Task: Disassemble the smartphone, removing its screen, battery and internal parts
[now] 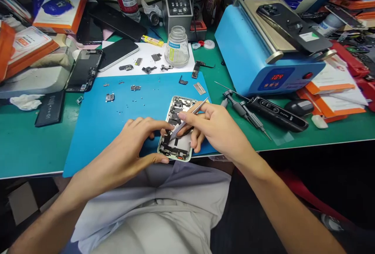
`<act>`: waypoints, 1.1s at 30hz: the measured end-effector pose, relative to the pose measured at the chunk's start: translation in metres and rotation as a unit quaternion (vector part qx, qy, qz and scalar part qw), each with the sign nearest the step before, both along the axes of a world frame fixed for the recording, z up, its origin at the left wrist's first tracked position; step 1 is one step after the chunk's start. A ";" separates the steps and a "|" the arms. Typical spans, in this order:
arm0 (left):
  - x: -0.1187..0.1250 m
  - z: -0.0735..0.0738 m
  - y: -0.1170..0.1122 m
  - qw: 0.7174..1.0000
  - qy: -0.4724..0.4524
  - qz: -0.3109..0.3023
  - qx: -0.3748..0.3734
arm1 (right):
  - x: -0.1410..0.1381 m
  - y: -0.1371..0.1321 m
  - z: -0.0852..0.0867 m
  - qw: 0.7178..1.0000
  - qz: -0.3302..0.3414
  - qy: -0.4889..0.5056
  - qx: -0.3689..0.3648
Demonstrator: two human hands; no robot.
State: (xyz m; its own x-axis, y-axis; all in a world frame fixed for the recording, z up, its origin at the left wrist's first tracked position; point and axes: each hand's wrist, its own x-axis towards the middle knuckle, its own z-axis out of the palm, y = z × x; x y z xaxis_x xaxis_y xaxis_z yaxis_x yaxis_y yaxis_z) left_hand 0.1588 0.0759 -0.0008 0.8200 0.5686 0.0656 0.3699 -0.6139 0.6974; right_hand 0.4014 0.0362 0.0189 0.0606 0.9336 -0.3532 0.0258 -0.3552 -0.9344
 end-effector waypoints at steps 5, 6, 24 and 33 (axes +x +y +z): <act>0.000 0.000 0.000 1.000 -0.005 -0.001 0.003 | -0.004 -0.010 0.004 0.999 -0.024 0.021 0.021; 0.000 -0.001 0.000 1.000 -0.006 -0.002 0.004 | -0.004 -0.011 0.004 0.999 -0.027 0.026 0.027; -0.001 -0.004 0.000 1.000 0.006 0.021 0.012 | -0.009 0.011 0.005 0.999 0.027 -0.004 -0.041; 0.001 -0.003 0.002 1.000 0.019 0.008 0.011 | -0.013 -0.001 0.007 1.000 -0.017 0.012 -0.020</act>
State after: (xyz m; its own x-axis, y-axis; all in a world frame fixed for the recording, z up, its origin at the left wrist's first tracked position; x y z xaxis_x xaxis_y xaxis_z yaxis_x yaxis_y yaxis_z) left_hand 0.1599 0.0777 -0.0041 0.8126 0.5809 0.0477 0.4054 -0.6221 0.6698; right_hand 0.3883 0.0347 0.0261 0.0830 0.9165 -0.3914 -0.0097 -0.3920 -0.9199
